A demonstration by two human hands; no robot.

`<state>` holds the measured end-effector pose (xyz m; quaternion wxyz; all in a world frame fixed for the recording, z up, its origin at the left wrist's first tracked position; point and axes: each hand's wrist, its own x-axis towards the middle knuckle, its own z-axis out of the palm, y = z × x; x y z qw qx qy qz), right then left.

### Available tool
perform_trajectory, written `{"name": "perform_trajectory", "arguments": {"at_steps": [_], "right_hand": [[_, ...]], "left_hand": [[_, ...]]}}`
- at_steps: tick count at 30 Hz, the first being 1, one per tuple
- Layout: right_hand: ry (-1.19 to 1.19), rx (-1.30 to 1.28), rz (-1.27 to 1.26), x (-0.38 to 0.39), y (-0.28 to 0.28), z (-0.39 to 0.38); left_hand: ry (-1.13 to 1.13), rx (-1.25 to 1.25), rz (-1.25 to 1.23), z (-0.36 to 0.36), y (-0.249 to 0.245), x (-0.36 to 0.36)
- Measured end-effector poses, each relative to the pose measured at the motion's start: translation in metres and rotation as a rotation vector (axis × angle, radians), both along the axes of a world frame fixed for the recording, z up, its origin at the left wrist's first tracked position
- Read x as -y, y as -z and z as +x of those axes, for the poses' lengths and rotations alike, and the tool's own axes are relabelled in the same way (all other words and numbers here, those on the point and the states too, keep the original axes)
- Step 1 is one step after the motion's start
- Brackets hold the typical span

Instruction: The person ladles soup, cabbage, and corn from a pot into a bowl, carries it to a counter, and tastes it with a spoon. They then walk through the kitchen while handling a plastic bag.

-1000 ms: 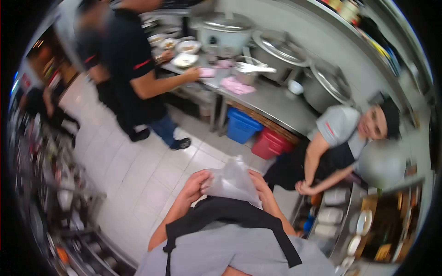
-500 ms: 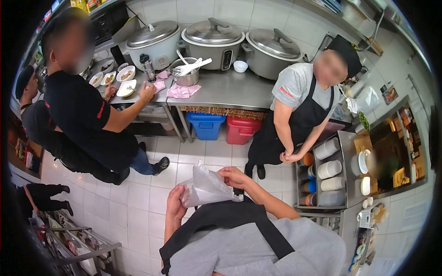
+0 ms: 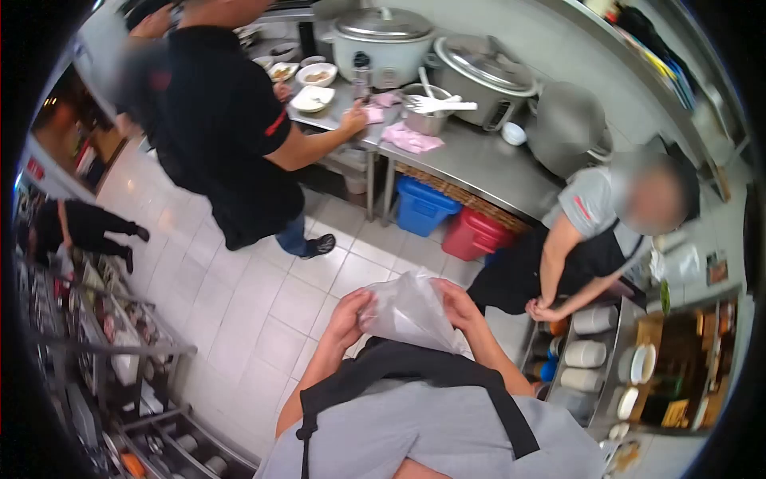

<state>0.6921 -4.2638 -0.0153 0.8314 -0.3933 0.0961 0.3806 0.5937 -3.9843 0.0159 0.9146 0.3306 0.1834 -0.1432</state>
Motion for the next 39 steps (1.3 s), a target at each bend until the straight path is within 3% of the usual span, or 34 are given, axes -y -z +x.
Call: {"name": "perform_trajectory", "arguments": {"at_steps": [4, 8, 11, 14, 18, 21, 22, 25, 29, 34, 36, 39], "right_hand": [[0.011, -0.008, 0.010, -0.002, -0.014, 0.014], [-0.184, 0.033, -0.155, 0.032, 0.014, 0.056], [-0.116, 0.097, -0.386, 0.064, 0.015, 0.089], [0.002, 0.112, -0.347, 0.093, 0.013, 0.122], [0.084, 0.117, -0.328, 0.118, 0.003, 0.143], [0.071, 0.108, -0.351, 0.122, 0.004, 0.152], [0.047, 0.116, -0.353, 0.124, 0.006, 0.155], [0.045, 0.134, -0.389, 0.133, 0.005, 0.157], [0.182, 0.144, -0.454, 0.158, 0.019, 0.159], [0.549, 0.148, -0.619, 0.190, 0.011, 0.160], [0.680, 0.129, -0.588, 0.189, 0.008, 0.156], [0.668, 0.133, -0.543, 0.148, 0.004, 0.143]], "left_hand": [[-0.003, 0.011, -0.072, 0.011, 0.003, 0.009], [-0.052, 0.048, 0.036, 0.025, 0.001, 0.007], [-0.189, -0.045, 0.111, 0.034, -0.027, 0.011], [-0.248, -0.002, 0.046, 0.037, 0.001, -0.008], [-0.317, -0.030, 0.030, 0.050, -0.006, 0.006], [-0.295, -0.115, 0.028, 0.063, -0.021, 0.025], [-0.270, -0.105, 0.002, 0.063, -0.001, 0.018], [-0.226, -0.190, -0.001, 0.066, 0.002, 0.020], [-0.163, -0.265, 0.012, 0.070, -0.005, 0.023], [-0.049, -0.169, 0.096, 0.068, -0.007, 0.008], [-0.070, -0.213, 0.110, 0.066, -0.006, -0.006], [-0.099, -0.240, 0.104, 0.057, -0.002, -0.043]]}}
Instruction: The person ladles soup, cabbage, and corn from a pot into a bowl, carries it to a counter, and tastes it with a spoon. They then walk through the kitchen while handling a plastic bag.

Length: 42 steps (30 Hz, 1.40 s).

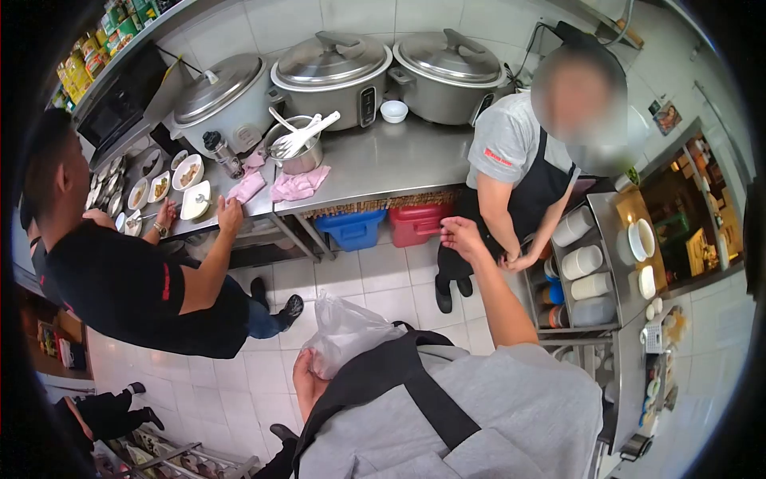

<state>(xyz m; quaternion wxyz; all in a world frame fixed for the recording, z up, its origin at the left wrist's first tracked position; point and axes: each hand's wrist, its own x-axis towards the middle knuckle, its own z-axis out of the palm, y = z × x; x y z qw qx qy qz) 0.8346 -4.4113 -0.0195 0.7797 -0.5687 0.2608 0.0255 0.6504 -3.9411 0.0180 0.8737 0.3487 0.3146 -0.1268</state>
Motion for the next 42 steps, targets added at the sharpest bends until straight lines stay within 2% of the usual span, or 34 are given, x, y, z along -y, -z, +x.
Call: {"name": "perform_trajectory", "arguments": {"at_steps": [4, 6, 10, 11, 13, 15, 16, 17, 19, 20, 21, 22, 23, 24, 26, 29, 32, 34, 37, 40, 42], "right_hand": [[-0.264, -0.033, -0.046, -0.109, 0.012, -0.036], [-0.445, -0.099, -0.085, -0.165, 0.026, -0.056], [-0.868, -0.192, -0.252, -0.254, 0.004, -0.092], [-0.943, -0.156, -0.315, -0.267, -0.013, -0.097], [-1.071, -0.070, -0.433, -0.284, -0.027, -0.099], [-1.144, 0.063, -0.619, -0.302, -0.045, -0.094], [-1.162, 0.161, -0.749, -0.314, -0.077, -0.089], [-1.072, 0.206, -0.789, -0.330, -0.100, -0.087], [-0.860, 0.470, -0.759, -0.354, -0.133, -0.069], [-0.746, 0.572, -0.788, -0.375, -0.168, -0.064], [-0.653, 0.552, -0.717, -0.403, -0.215, -0.063], [-0.492, 0.704, -0.680, -0.420, -0.228, -0.050], [-0.464, 0.820, -0.708, -0.438, -0.253, -0.039], [-0.453, 1.070, -0.858, -0.461, -0.279, -0.025], [-0.377, 1.416, -0.995, -0.522, -0.323, -0.009], [-0.462, 1.666, -0.988, -0.608, -0.354, 0.017], [-0.439, 1.750, -1.110, -0.686, -0.355, 0.051], [-0.205, 1.695, -1.226, -0.717, -0.346, 0.055], [-0.186, 1.646, -1.164, -0.723, -0.345, 0.061], [-0.221, 1.617, -1.116, -0.720, -0.340, 0.067], [-0.236, 1.638, -1.108, -0.712, -0.336, 0.067]], "left_hand": [[-0.032, 0.000, -0.111, -0.016, 0.020, -0.072], [-0.031, 0.093, -0.145, -0.025, 0.038, -0.112], [-0.110, 0.130, -0.171, -0.035, 0.035, -0.165], [-0.141, 0.107, -0.150, -0.037, 0.008, -0.166], [-0.099, 0.206, -0.157, -0.042, 0.035, -0.190], [-0.153, 0.229, -0.082, -0.056, 0.027, -0.211], [-0.206, 0.205, -0.020, -0.051, 0.008, -0.205], [-0.151, 0.212, 0.034, -0.049, 0.001, -0.212], [-0.082, 0.222, 0.114, -0.048, -0.002, -0.222], [-0.063, 0.228, 0.139, -0.050, -0.004, -0.223], [-0.032, 0.233, 0.162, -0.049, -0.005, -0.229], [-0.001, 0.247, 0.263, -0.049, -0.003, -0.237], [0.030, 0.262, 0.361, -0.049, 0.001, -0.243], [0.056, 0.273, 0.460, -0.048, 0.005, -0.249], [0.056, 0.270, 0.500, -0.046, 0.003, -0.264], [0.064, 0.226, 0.634, -0.046, -0.011, -0.290], [0.059, 0.152, 0.785, -0.041, -0.035, -0.317], [0.043, 0.149, 0.928, -0.044, -0.030, -0.330], [-0.122, 0.066, 0.779, -0.038, -0.053, -0.343], [-0.092, -0.028, 0.757, -0.033, -0.045, -0.368], [0.049, -0.014, 0.830, -0.021, -0.047, -0.377]]}}
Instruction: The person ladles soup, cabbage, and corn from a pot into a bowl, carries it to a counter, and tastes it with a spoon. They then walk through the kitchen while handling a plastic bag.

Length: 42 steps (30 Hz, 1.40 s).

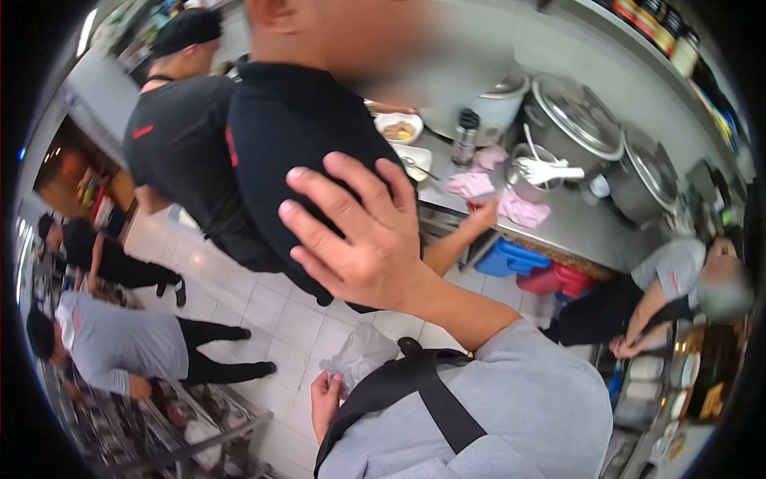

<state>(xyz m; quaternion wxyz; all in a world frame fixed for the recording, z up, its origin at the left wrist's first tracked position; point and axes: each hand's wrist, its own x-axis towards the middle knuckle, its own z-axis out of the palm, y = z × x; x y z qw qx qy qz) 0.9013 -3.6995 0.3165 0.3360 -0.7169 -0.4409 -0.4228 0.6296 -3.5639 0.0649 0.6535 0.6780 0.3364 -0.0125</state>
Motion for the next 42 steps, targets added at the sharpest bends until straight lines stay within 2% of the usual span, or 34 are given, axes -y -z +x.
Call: {"name": "perform_trajectory", "arguments": {"at_steps": [7, 11, 14, 16, 18, 20, 22, 26, 29, 31, 32, 33, 34, 35, 36, 37, 38, 39, 42], "right_hand": [[0.050, -0.002, 0.063, 0.021, 0.007, 0.003], [0.330, 0.033, 0.142, 0.037, 0.005, 0.009], [0.661, -0.053, 0.108, 0.023, 0.001, -0.001], [0.796, -0.079, -0.064, 0.012, 0.000, 0.001], [0.887, -0.040, -0.053, 0.012, 0.006, 0.009], [0.988, -0.041, 0.028, 0.035, 0.018, 0.025], [0.954, 0.033, 0.158, 0.080, 0.038, 0.043], [0.854, -0.195, 0.479, 0.144, 0.081, 0.042], [0.685, -0.427, 0.719, 0.158, 0.147, 0.017], [0.686, -0.558, 0.701, 0.150, 0.206, -0.019], [0.630, -0.711, 0.646, 0.158, 0.276, -0.031], [0.735, -0.881, 0.431, 0.151, 0.319, -0.070], [0.853, -0.881, 0.296, 0.139, 0.353, -0.118], [0.865, -1.311, -0.076, 0.155, 0.441, -0.169], [0.769, -1.589, -0.418, 0.164, 0.507, -0.227], [0.624, -1.802, -0.720, 0.170, 0.549, -0.282], [0.509, -1.941, -0.866, 0.174, 0.571, -0.330], [0.459, -2.053, -0.884, 0.175, 0.580, -0.365], [0.422, -2.299, -0.820, 0.164, 0.576, -0.411]], "left_hand": [[0.349, -0.084, 0.010, 0.083, -0.022, -0.037], [0.680, -0.058, 0.018, 0.118, -0.007, -0.065], [0.879, 0.023, 0.115, 0.130, -0.002, -0.086], [1.050, 0.081, 0.177, 0.140, 0.015, -0.105], [1.237, 0.079, 0.306, 0.154, 0.029, -0.121], [1.244, 0.126, 0.358, 0.164, 0.017, -0.125], [1.284, 0.190, 0.380, 0.171, 0.024, -0.126], [1.252, 0.123, 0.123, 0.153, -0.007, -0.088], [1.233, 0.089, -0.109, 0.136, 0.027, -0.061], [1.228, 0.112, 0.121, 0.114, 0.096, -0.065], [1.203, 0.111, 0.248, 0.106, 0.132, -0.077], [1.151, 0.064, 0.328, 0.088, 0.163, -0.097], [1.109, 0.010, 0.397, 0.067, 0.193, -0.117], [1.085, -0.049, 0.453, 0.036, 0.225, -0.141], [0.940, -0.169, 0.457, -0.001, 0.265, -0.176], [0.803, -0.265, 0.461, -0.035, 0.297, -0.214], [0.536, -0.311, 0.484, -0.080, 0.303, -0.240], [0.422, -0.313, 0.735, -0.133, 0.328, -0.272], [0.340, -0.634, 0.643, -0.209, 0.315, -0.320]]}}
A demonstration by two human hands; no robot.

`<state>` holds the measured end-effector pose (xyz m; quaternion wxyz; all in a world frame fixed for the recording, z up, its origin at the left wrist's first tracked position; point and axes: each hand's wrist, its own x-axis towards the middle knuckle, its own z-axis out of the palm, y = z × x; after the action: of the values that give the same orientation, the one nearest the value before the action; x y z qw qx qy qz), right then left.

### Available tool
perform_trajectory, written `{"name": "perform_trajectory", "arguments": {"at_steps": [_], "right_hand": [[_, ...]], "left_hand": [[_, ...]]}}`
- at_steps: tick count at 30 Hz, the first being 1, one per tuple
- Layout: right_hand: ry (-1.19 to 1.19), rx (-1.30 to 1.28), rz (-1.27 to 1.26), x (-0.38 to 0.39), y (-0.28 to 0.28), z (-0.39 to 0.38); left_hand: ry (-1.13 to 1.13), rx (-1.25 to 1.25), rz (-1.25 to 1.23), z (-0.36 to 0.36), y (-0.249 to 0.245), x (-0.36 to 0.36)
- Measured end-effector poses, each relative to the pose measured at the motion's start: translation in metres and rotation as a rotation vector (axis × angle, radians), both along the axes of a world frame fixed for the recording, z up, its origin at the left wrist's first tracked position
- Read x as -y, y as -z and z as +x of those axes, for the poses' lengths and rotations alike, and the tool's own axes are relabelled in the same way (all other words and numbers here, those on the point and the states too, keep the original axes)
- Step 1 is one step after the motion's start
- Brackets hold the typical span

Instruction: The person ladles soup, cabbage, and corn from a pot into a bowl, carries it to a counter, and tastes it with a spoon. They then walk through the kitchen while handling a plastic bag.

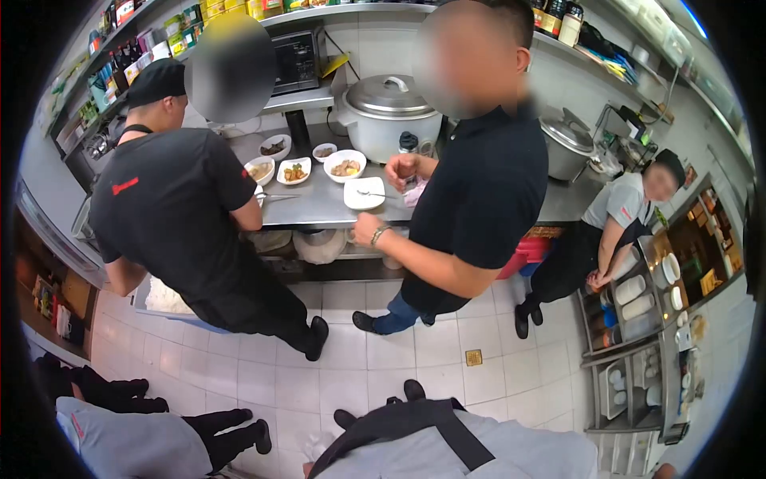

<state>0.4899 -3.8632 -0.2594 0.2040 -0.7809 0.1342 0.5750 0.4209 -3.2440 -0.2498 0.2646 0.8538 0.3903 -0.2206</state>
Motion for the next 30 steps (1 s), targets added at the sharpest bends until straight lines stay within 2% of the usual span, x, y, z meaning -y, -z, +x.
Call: {"name": "perform_trajectory", "arguments": {"at_steps": [3, 5, 6, 8, 9, 10, 11, 12, 13, 15, 16, 17, 18, 19, 20, 21, 22, 24, 26, 28, 29, 30], "right_hand": [[0.066, -0.033, 0.027, -0.021, 0.002, -0.002], [0.029, 0.006, 0.054, -0.037, 0.012, 0.016], [-0.089, 0.062, 0.080, -0.044, 0.023, 0.031], [-0.790, 0.372, 0.150, -0.054, 0.046, 0.080], [-0.941, 0.574, 0.129, -0.056, 0.049, 0.105], [-0.120, 0.525, 0.007, -0.091, -0.033, 0.147], [-0.240, 0.967, 0.030, -0.097, -0.042, 0.184], [0.209, 0.990, 0.113, -0.129, -0.103, 0.213], [0.339, 0.956, 0.159, -0.153, -0.145, 0.238], [0.211, 1.133, 0.262, -0.188, -0.192, 0.267], [0.101, 1.125, 0.273, -0.209, -0.232, 0.273], [-0.039, 1.104, 0.307, -0.238, -0.276, 0.274], [-0.116, 1.066, 0.370, -0.261, -0.301, 0.275], [-0.153, 1.009, 0.409, -0.294, -0.337, 0.271], [-0.289, 1.002, 0.473, -0.319, -0.351, 0.274], [-0.374, 0.872, 0.448, -0.348, -0.363, 0.279], [-0.397, 0.735, 0.509, -0.372, -0.359, 0.285], [-0.360, 0.690, 0.740, -0.429, -0.336, 0.299], [-0.521, 0.953, 0.917, -0.501, -0.351, 0.318], [-0.644, 0.967, 1.050, -0.543, -0.346, 0.340], [-0.670, 0.896, 1.064, -0.561, -0.342, 0.350], [-0.694, 0.828, 1.081, -0.577, -0.338, 0.364]], "left_hand": [[0.010, -0.051, -0.102, -0.013, 0.007, -0.023], [0.031, -0.021, -0.165, -0.004, 0.017, -0.035], [0.038, 0.003, -0.195, 0.002, 0.020, -0.041], [0.063, 0.078, -0.249, 0.017, 0.027, -0.053], [0.083, 0.123, -0.273, 0.028, 0.029, -0.059], [0.104, 0.185, -0.303, 0.042, 0.034, -0.066], [0.117, 0.273, -0.344, 0.057, 0.039, -0.073], [0.120, 0.339, -0.386, 0.071, 0.044, -0.082], [0.105, 0.393, -0.442, 0.086, 0.046, -0.090], [0.054, 0.412, -0.568, 0.141, -0.024, -0.083], [0.120, 0.446, -0.523, 0.160, -0.019, -0.090], [0.109, 0.354, -0.454, 0.183, -0.032, -0.087], [0.373, 0.424, -0.238, 0.202, 0.006, -0.094], [0.530, 0.299, -0.195, 0.231, -0.011, -0.087], [0.457, 0.224, -0.287, 0.249, -0.062, -0.073], [0.647, 0.443, -0.255, 0.266, -0.072, -0.065], [0.700, 0.396, -0.297, 0.286, -0.070, -0.055], [0.791, 0.416, -0.299, 0.309, -0.154, -0.047], [0.826, 0.515, -0.442, 0.324, -0.202, -0.051], [0.890, 0.662, -0.599, 0.330, -0.230, -0.066], [0.835, 0.515, -0.725, 0.339, -0.255, -0.087], [0.772, 0.529, -0.662, 0.343, -0.272, -0.107]]}}
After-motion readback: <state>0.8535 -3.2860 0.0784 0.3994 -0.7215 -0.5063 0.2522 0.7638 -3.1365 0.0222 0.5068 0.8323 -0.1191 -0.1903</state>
